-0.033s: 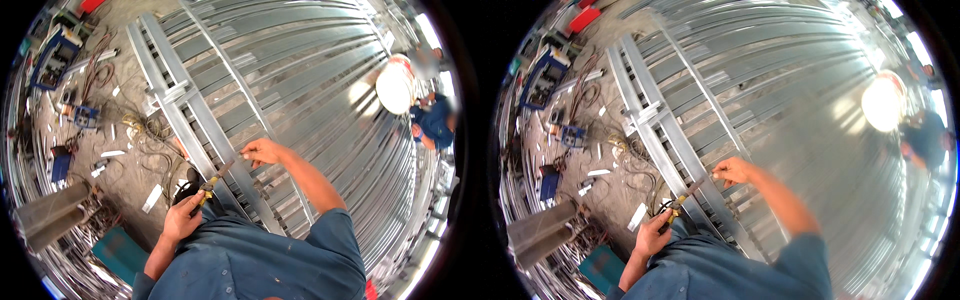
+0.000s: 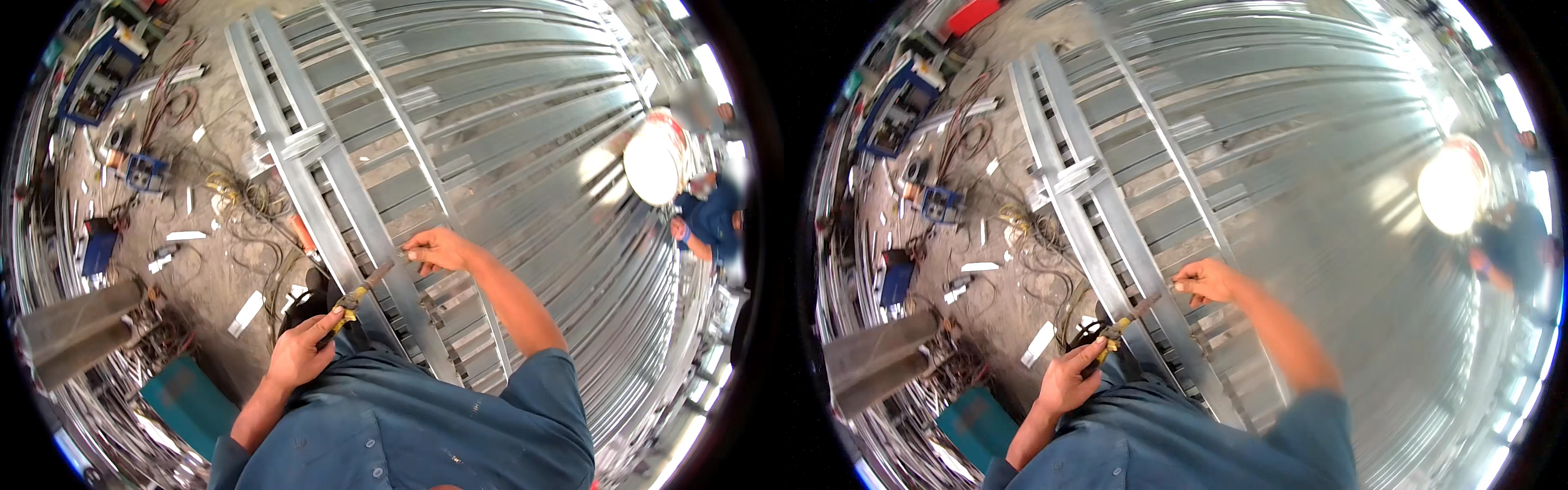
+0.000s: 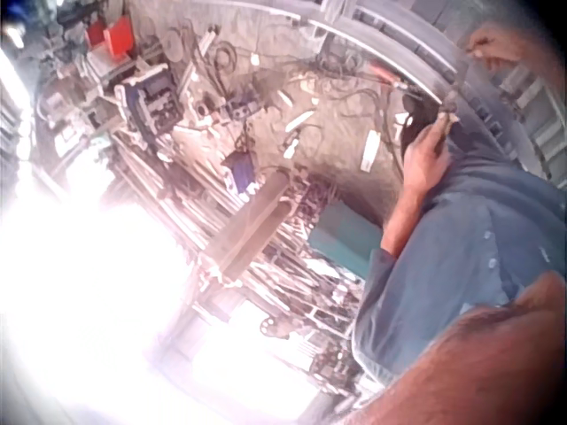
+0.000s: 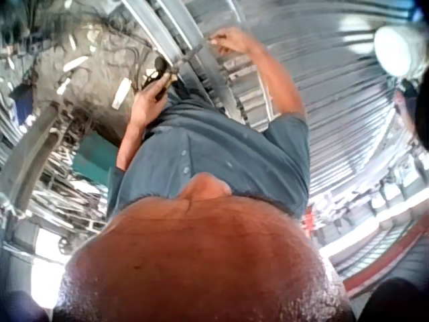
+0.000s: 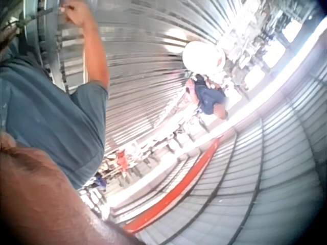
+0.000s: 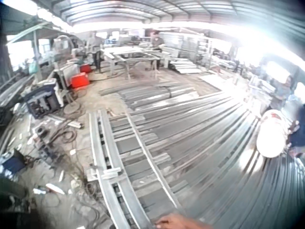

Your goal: The person welds metal frame components using a handheld welding torch, creating bright sparks as they join metal pieces. They move along the frame, welding different sections while other workers are visible in the background.

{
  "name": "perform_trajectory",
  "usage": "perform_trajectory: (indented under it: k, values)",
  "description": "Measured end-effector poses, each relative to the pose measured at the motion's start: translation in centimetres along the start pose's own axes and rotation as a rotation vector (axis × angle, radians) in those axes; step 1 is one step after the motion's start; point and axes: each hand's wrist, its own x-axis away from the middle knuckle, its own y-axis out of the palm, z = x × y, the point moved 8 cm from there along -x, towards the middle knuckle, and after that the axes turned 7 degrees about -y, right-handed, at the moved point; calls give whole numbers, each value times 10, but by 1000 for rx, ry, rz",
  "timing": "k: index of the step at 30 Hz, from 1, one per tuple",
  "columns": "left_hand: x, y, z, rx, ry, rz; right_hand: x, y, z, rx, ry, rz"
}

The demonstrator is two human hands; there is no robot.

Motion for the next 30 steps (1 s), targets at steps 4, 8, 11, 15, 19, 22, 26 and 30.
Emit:
perform_trajectory:
  k: [4, 8, 11, 15, 19, 22, 26, 30]
  values:
    - [2, 2, -1, -17, -40, -41, 0, 3, -6, 51, 27, -48]
    - [3, 4, -2, -23, -65, -46, 1, 3, -9, 63, 58, -49]
    - [3, 4, -3, -32, -50, -23, 1, 4, -11, 42, 66, -48]
    - [0, 3, -2, -44, -44, -31, 1, 3, -9, 22, 56, -50]
    - [-3, 3, -3, -27, -54, -51, 1, 3, -12, 6, 85, -56]
    - [-3, 2, -2, -40, -53, -53, -2, 1, -7, 6, 67, -53]
    - [-4, 1, -1, -56, -45, -38, -2, 1, -6, -14, 80, -54]
    - [-4, 3, -2, -51, -51, -39, -2, 2, -7, -13, 83, -48]
